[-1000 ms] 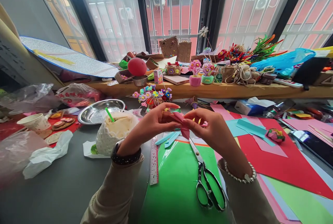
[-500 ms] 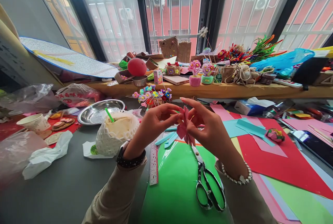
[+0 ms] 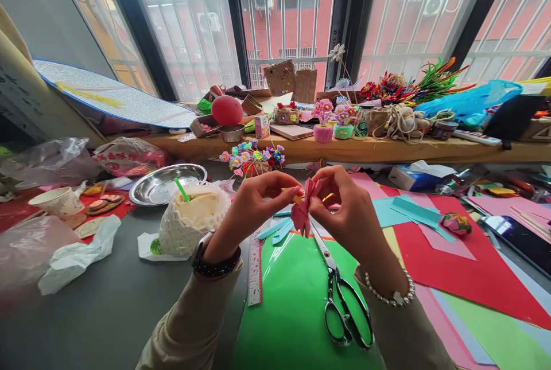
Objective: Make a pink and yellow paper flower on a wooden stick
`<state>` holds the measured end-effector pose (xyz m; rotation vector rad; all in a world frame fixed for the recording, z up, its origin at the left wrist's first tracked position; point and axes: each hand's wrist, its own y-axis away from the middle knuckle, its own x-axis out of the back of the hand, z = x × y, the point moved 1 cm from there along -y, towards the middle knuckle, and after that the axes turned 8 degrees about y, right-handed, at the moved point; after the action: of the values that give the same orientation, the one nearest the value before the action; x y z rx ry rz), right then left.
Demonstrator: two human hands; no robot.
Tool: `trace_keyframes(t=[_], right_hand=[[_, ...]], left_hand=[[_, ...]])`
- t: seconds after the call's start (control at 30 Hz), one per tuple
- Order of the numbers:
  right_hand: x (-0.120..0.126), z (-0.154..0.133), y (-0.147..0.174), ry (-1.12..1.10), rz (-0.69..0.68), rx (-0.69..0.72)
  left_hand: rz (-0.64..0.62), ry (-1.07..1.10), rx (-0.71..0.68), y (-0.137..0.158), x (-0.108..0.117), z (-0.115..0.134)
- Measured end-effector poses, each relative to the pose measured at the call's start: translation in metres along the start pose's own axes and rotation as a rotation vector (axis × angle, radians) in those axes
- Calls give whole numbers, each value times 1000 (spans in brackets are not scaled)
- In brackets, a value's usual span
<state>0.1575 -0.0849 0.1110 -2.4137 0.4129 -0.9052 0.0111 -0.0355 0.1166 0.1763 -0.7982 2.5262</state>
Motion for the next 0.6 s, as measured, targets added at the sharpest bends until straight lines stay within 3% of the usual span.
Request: trace_keyframes(t=[0.33, 0.47, 0.6], right_hand=[[1, 0, 3, -90, 74, 74], [-2, 4, 3, -89, 161, 222], [-6, 7, 3, -60, 243, 352]], left_hand=[[24, 21, -68, 3, -2, 11], [43, 52, -59, 4, -4, 14], [56, 55, -149, 5, -5, 14]])
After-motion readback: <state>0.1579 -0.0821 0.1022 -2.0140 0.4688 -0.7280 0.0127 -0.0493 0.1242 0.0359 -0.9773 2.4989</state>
